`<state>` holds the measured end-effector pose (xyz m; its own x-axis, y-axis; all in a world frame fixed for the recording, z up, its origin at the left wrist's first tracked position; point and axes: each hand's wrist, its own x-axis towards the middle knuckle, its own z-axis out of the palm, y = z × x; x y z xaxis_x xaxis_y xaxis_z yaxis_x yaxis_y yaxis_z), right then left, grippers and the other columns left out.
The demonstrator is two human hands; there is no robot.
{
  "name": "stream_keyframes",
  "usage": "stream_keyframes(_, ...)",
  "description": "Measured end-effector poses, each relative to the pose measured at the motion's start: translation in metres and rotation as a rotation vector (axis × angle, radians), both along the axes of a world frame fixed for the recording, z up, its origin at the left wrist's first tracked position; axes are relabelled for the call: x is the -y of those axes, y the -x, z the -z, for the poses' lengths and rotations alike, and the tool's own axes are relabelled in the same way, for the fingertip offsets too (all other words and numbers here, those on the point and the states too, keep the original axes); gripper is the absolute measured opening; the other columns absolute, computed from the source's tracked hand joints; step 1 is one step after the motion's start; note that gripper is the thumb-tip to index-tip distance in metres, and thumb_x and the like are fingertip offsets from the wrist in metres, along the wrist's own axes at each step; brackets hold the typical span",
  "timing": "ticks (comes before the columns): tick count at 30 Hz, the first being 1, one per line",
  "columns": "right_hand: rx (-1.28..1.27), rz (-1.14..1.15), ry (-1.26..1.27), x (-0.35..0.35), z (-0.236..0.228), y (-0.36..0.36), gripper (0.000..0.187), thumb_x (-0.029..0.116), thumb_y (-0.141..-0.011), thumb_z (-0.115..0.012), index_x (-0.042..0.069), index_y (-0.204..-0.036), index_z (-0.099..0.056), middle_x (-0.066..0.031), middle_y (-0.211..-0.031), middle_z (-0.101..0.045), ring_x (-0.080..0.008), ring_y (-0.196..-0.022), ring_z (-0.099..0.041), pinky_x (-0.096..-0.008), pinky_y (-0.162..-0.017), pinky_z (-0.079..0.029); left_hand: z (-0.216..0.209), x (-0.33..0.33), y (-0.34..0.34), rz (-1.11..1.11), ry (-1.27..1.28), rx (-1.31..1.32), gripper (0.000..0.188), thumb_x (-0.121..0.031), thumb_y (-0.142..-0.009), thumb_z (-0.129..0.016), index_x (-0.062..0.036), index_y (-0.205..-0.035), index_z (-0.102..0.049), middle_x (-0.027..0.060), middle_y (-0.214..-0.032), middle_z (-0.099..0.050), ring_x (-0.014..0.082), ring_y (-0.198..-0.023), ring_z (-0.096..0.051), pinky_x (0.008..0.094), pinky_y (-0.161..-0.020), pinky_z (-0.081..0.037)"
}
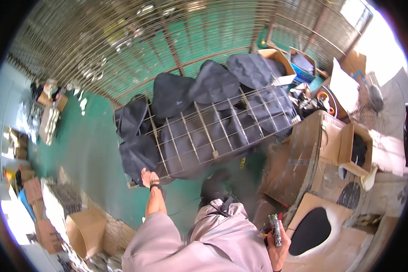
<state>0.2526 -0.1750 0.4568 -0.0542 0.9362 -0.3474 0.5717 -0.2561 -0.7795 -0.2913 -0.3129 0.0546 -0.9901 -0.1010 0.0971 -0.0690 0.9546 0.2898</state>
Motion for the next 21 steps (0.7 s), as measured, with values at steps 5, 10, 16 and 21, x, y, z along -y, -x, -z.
stream_keyframes(5, -0.027, 0.278, -0.137, 0.04, 0.015, -0.02, 0.051, 0.007, -0.083, -0.064, -0.004, -0.132, -0.055, -0.0084, -0.082, -0.063, -0.0145, -0.074, -0.055, -0.0292, -0.071, -0.047, -0.039, -0.101, -0.076, 0.247, -0.007, -0.152, 0.035, -0.007, -0.086, -0.052, -0.0123, -0.121, -0.051, 0.0166, -0.105, -0.055, 0.0366, -0.1, -0.059, 0.0474, -0.084, -0.048)
stream_keyframes(10, 0.119, 0.517, -0.144, 0.099, 0.035, -0.07, 0.052, 0.0, -0.075, -0.068, -0.002, -0.126, -0.059, -0.0236, -0.098, -0.067, -0.0346, -0.086, -0.069, -0.0357, -0.078, -0.052, -0.059, -0.169, -0.178, 1.135, -0.268, 0.222, 0.037, 0.002, -0.079, -0.052, -0.0029, -0.116, -0.061, 0.0166, -0.107, -0.063, 0.0317, -0.101, -0.061, 0.0418, -0.093, -0.048)
stream_keyframes(16, 0.252, 0.846, -0.303, 0.168, 0.001, -0.101, 0.054, 0.0, -0.077, -0.071, -0.001, -0.129, -0.057, -0.022, -0.096, -0.066, -0.0377, -0.083, -0.065, -0.0377, -0.076, -0.052, -0.007, -0.246, -0.294, 1.62, -0.302, 1.06, 0.028, -0.003, -0.086, -0.059, -0.0021, -0.114, -0.064, 0.0085, -0.084, -0.069, 0.0143, -0.066, -0.066, 0.0286, -0.062, -0.056)
stream_keyframes(21, 0.387, 1.169, -0.412, 0.227, -0.02, -0.121, 0.053, -0.002, -0.079, -0.07, -0.001, -0.13, -0.056, -0.0201, -0.097, -0.067, -0.0335, -0.08, -0.066, -0.0347, -0.073, -0.052, 0.009, -0.286, -0.35, 1.607, -0.132, 1.379, 0.031, 0.0, -0.086, -0.061, -0.0016, -0.117, -0.059, 0.01, -0.086, -0.067, 0.0142, -0.062, -0.062, 0.0245, -0.049, -0.049)
